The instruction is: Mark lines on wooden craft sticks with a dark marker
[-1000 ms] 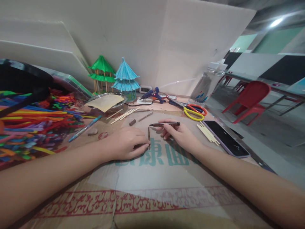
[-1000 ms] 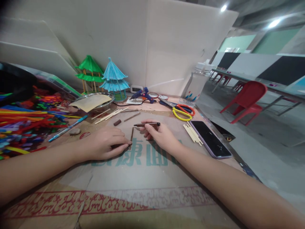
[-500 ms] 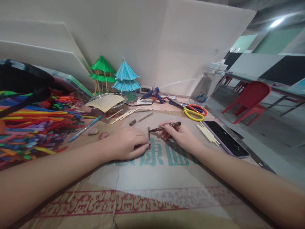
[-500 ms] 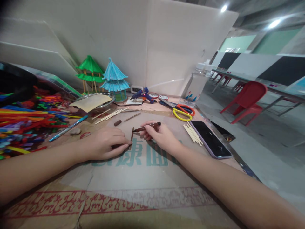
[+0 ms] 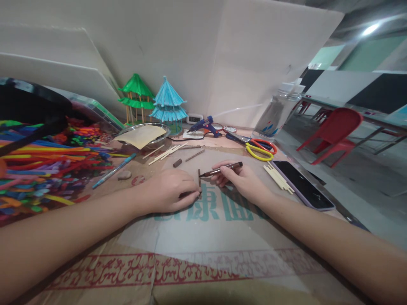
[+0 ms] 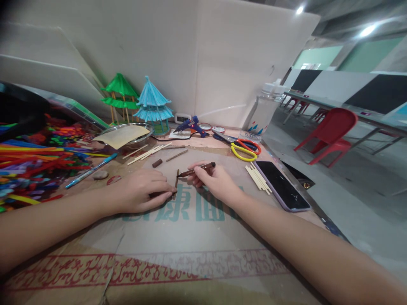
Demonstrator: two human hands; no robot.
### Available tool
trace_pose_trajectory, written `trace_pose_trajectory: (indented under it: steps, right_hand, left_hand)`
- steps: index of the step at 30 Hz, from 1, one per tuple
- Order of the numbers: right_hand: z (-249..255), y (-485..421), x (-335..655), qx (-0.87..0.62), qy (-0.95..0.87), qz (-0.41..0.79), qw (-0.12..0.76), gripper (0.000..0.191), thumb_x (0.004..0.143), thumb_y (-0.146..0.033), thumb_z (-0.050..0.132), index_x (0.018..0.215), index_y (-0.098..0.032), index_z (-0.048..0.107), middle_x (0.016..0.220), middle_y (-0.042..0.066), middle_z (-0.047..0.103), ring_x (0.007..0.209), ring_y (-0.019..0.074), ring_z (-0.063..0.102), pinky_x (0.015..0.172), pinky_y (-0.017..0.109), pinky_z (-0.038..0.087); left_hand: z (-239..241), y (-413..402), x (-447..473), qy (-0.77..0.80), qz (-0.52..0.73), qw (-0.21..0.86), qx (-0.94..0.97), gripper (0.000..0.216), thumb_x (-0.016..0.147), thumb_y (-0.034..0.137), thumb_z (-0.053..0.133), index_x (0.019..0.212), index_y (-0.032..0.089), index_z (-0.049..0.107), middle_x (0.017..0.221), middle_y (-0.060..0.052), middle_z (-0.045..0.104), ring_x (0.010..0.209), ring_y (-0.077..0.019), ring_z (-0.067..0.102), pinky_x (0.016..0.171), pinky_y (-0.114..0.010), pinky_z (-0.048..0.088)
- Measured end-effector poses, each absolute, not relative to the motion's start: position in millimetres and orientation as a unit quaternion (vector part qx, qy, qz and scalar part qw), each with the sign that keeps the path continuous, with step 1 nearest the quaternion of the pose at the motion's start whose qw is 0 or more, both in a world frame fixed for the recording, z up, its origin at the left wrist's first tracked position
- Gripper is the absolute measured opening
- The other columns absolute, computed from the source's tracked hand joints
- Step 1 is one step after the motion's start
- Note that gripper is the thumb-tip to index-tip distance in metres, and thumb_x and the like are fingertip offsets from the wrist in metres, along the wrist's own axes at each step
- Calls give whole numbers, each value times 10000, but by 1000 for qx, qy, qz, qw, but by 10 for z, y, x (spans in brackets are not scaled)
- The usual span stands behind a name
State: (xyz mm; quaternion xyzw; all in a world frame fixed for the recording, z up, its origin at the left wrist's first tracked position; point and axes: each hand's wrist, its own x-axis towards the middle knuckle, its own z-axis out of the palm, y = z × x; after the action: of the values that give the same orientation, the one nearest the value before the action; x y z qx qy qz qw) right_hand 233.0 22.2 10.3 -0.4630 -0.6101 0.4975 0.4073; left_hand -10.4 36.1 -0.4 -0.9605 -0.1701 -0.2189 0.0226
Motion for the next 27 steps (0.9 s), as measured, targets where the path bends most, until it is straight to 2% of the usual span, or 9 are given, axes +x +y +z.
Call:
trace_pose_trajectory:
  steps: [5, 8, 11, 17, 20, 21, 23, 25, 27]
  right_hand:
    - [97, 217, 2341, -462, -600, 466, 458, 263, 911, -386, 610, 1029, -158, 668, 806, 43, 708, 649, 130, 623, 611, 274, 539]
    - [97, 220, 2340, -466, -591, 457, 474, 288, 921, -404, 597, 1053, -157, 664, 819, 55, 712, 679, 142, 624, 616, 281, 537]
    - [100, 217, 2338, -473, -590, 451, 474, 280, 924, -401, 598, 1051, -160, 664, 821, 56, 710, 685, 143, 622, 623, 284, 537]
    - [112, 207, 2349, -475, -588, 449, 476, 256, 933, -387, 587, 1041, -166, 660, 818, 52, 703, 676, 141, 618, 618, 288, 535]
    - [116, 207, 2348, -480, -585, 449, 475, 242, 932, -378, 586, 1037, -171, 654, 815, 49, 703, 666, 141, 615, 617, 297, 536]
    - [116, 209, 2347, -480, -586, 451, 472, 242, 929, -380, 590, 1033, -171, 652, 811, 47, 702, 656, 140, 612, 615, 301, 535]
    - [112, 211, 2346, -475, -590, 454, 469, 253, 924, -392, 595, 1028, -168, 647, 808, 48, 702, 637, 139, 608, 612, 308, 532]
    - [105, 214, 2349, -471, -597, 451, 467, 272, 921, -406, 597, 1035, -163, 645, 818, 53, 704, 630, 139, 607, 618, 313, 532]
    - [95, 218, 2356, -470, -602, 447, 465, 287, 924, -412, 591, 1049, -160, 646, 837, 62, 707, 641, 142, 612, 629, 315, 532]
  left_hand:
    - [19, 310, -84, -149, -213, 42, -965, 259, 995, 341, 489, 1084, 189, 678, 853, -54, 684, 770, -173, 619, 699, -295, 435]
    - [2, 323, -59, -166, -201, 51, -964, 262, 998, 352, 503, 1004, 193, 711, 840, -54, 667, 781, -179, 608, 711, -306, 429]
    - [-27, 403, -52, -244, -200, 76, -946, 276, 1007, 268, 475, 959, 194, 736, 882, -64, 679, 831, -193, 607, 760, -328, 428]
    - [-4, 523, -95, -350, -170, 126, -913, 306, 986, 309, 485, 1166, 176, 694, 1113, -120, 674, 1063, -292, 586, 923, -460, 439]
    - [121, 551, -173, -379, -173, 166, -894, 327, 960, 267, 480, 1217, 167, 657, 1229, -158, 632, 1124, -331, 566, 941, -492, 440]
    - [174, 571, -219, -396, -158, 177, -887, 318, 945, 241, 480, 1190, 153, 664, 1210, -171, 638, 1117, -333, 574, 944, -484, 442]
    - [270, 634, -342, -462, -86, 159, -868, 261, 934, 239, 469, 1000, 133, 698, 1030, -166, 684, 1021, -312, 624, 897, -430, 466]
    - [317, 718, -479, -507, -64, 147, -847, 294, 936, 256, 438, 886, 123, 695, 880, -159, 703, 827, -284, 668, 750, -374, 485]
    - [297, 806, -595, -530, -48, 126, -837, 311, 905, 364, 510, 774, 144, 687, 741, -129, 701, 677, -259, 663, 651, -331, 464]
